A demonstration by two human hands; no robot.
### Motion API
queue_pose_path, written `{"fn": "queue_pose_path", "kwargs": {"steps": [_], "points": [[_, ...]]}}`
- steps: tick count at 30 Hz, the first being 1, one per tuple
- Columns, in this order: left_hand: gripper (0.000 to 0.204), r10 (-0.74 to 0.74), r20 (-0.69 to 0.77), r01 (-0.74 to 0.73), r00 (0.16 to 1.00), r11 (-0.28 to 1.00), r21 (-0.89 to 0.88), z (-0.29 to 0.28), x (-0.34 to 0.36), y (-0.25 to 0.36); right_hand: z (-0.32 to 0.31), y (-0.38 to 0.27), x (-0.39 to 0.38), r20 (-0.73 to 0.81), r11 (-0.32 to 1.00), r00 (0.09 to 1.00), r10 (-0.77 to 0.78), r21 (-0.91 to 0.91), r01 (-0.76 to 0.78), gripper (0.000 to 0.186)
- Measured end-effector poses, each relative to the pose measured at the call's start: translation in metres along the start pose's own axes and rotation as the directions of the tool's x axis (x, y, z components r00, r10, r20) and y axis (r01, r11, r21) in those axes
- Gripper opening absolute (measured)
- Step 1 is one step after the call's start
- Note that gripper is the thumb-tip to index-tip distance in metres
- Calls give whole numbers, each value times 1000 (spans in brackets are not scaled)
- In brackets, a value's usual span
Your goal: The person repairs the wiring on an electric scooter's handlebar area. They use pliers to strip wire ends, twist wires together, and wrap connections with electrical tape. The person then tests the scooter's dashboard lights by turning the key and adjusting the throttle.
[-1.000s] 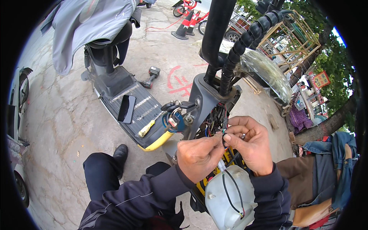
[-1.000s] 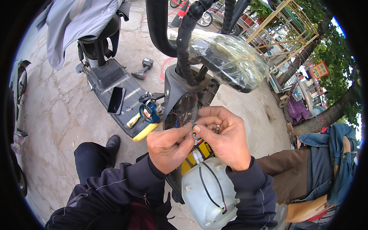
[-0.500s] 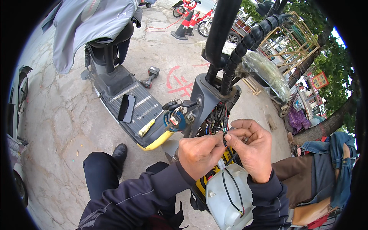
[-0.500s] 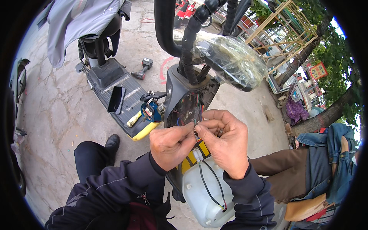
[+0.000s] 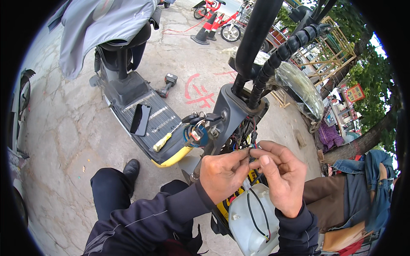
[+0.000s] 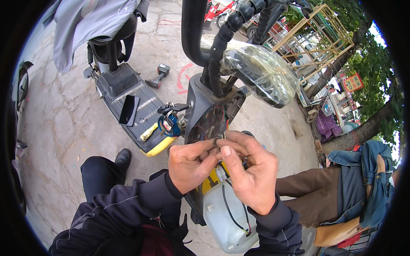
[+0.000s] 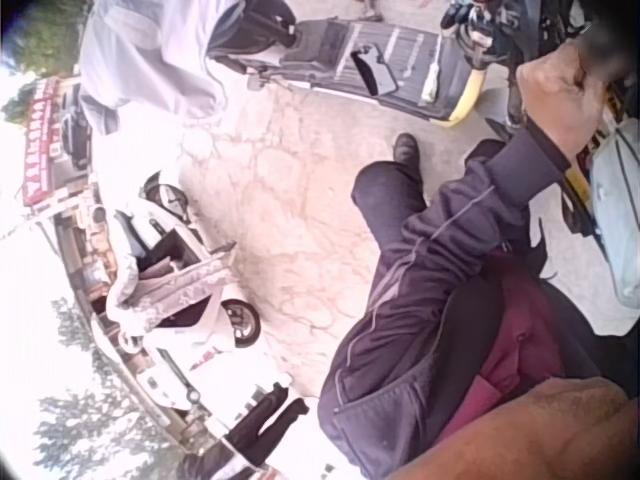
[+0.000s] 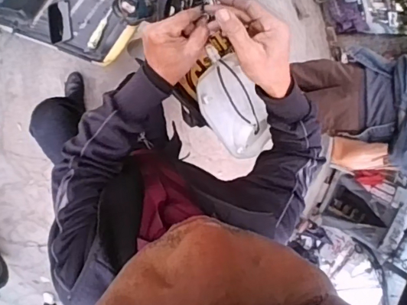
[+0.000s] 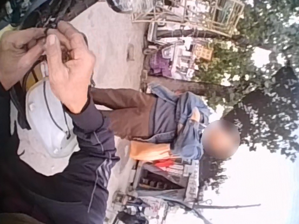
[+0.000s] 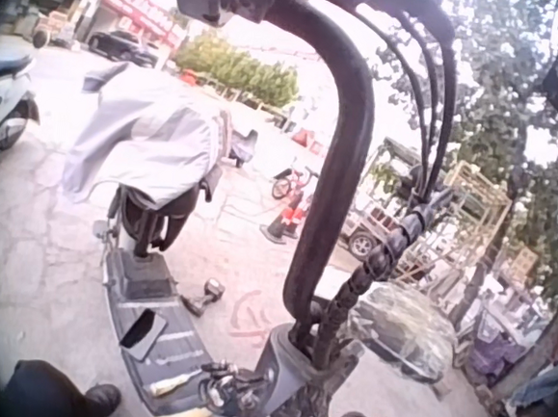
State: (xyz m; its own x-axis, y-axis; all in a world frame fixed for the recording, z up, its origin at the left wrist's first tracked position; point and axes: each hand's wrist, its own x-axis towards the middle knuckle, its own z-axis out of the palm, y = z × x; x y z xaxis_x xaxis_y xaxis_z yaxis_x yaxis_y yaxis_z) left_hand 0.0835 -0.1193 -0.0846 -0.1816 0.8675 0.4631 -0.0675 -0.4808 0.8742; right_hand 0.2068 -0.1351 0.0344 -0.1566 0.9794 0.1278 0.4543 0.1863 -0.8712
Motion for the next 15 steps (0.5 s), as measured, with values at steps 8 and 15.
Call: {"fn": "queue_pose_path", "kwargs": {"steps": [8,15], "points": [[13,-362,142,389,921,843,-371,-3,7,13,-14,7,9,167,995,985,-31,95,15,44],[16,-457,152,474,876,764,-438,0,9,15,-26,13,20,-22,996,996,88,-10,-89,32]]}}
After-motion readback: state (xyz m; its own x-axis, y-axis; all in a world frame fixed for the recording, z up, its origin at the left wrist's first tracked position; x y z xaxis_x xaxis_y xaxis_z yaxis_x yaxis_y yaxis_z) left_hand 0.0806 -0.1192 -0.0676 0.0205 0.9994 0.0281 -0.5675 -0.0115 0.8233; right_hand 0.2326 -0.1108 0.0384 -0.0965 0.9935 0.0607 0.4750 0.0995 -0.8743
